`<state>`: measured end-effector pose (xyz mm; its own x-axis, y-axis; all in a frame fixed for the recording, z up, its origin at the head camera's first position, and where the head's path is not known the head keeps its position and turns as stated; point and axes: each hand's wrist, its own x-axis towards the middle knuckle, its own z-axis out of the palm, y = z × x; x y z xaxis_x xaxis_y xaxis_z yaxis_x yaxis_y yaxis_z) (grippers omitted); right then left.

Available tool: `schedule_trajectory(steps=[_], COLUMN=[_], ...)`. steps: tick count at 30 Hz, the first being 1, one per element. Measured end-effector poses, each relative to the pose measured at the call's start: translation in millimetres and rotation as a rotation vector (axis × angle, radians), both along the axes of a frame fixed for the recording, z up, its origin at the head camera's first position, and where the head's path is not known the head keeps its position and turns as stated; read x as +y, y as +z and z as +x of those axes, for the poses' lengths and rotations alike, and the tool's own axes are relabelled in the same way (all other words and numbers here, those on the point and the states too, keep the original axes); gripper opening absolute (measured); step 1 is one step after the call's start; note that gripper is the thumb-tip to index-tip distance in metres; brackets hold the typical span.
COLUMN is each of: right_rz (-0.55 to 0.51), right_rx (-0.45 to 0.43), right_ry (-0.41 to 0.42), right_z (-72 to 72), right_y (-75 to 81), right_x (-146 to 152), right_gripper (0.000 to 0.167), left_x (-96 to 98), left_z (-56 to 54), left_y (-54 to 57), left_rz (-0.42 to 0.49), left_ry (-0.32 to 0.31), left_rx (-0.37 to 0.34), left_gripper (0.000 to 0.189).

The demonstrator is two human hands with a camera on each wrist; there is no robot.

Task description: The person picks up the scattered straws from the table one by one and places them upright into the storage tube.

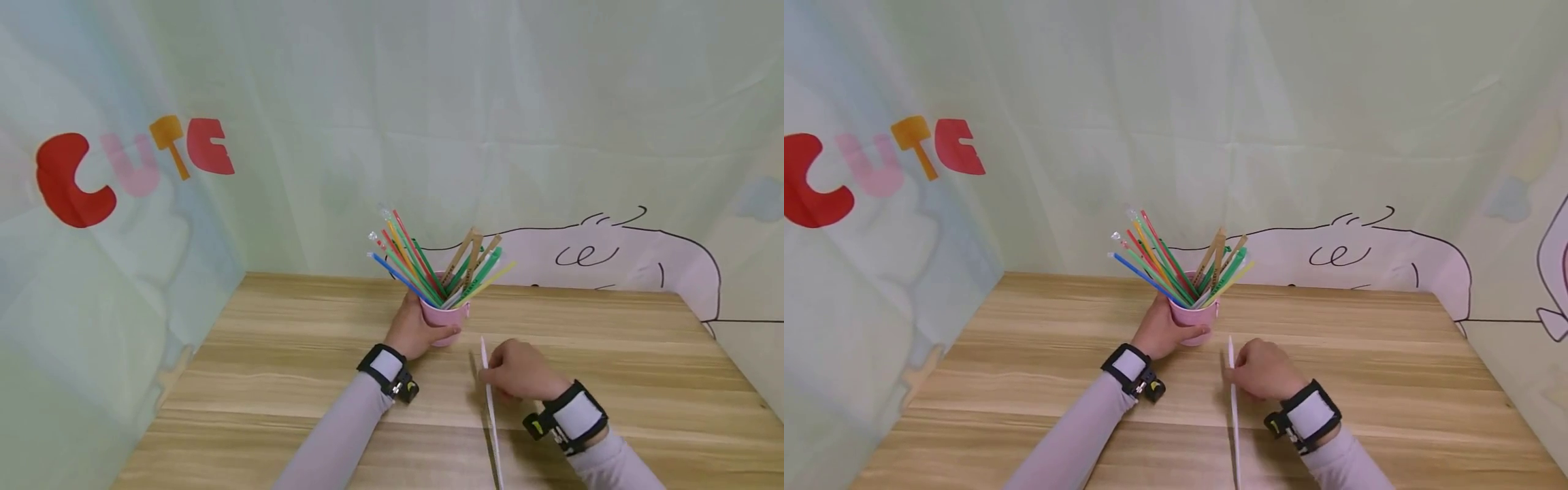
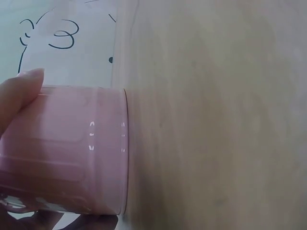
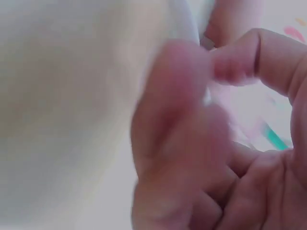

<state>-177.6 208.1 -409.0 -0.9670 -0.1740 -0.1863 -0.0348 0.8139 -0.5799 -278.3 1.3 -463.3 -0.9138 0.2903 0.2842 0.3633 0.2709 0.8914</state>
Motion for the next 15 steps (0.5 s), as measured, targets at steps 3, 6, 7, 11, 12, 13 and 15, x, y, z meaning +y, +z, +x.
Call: schedule_trajectory(steps=[3, 6, 7, 11, 12, 13, 15], right_rz=[-0.19, -0.375, -0.428, -0.589, -0.61, -0.63, -0.643], right_rx=[-0.015, 0.039, 0.077, 0.3, 0.36, 0.413, 0.512], right_ry=[0.0, 0.002, -0.001, -0.032, -0.052, -0.074, -0.115], right_z=[-2.6, -1.7, -1.2, -2.5, -3.8, -5.8, -10.2], right_y=[30.0, 60.4, 69.3, 93.1, 96.1, 97.7, 98.2], right_x=[19, 33, 36, 35, 32, 29, 22], right_gripper=[0.017, 0.02, 0.019, 0.016, 0.014, 0.013, 0.013], left_x=[-0.4, -1.0, -1.1, -1.4, -1.4, -1.4, -1.3], left_z=[0.5, 1.1, 1.3, 1.9, 2.0, 2.3, 2.9], left_y=[0.3, 0.7, 0.7, 1.4, 1.4, 1.7, 1.6], left_rz=[-0.001, -0.01, -0.013, -0.018, -0.018, -0.018, -0.018], left_ry=[-0.002, -0.003, -0.004, -0.004, -0.002, 0.0, 0.005], left_rx=[0.004, 0.001, 0.0, -0.001, 0.001, -0.001, -0.003], left_gripper=[0.102, 0.103, 0.103, 0.103, 0.103, 0.103, 0.103])
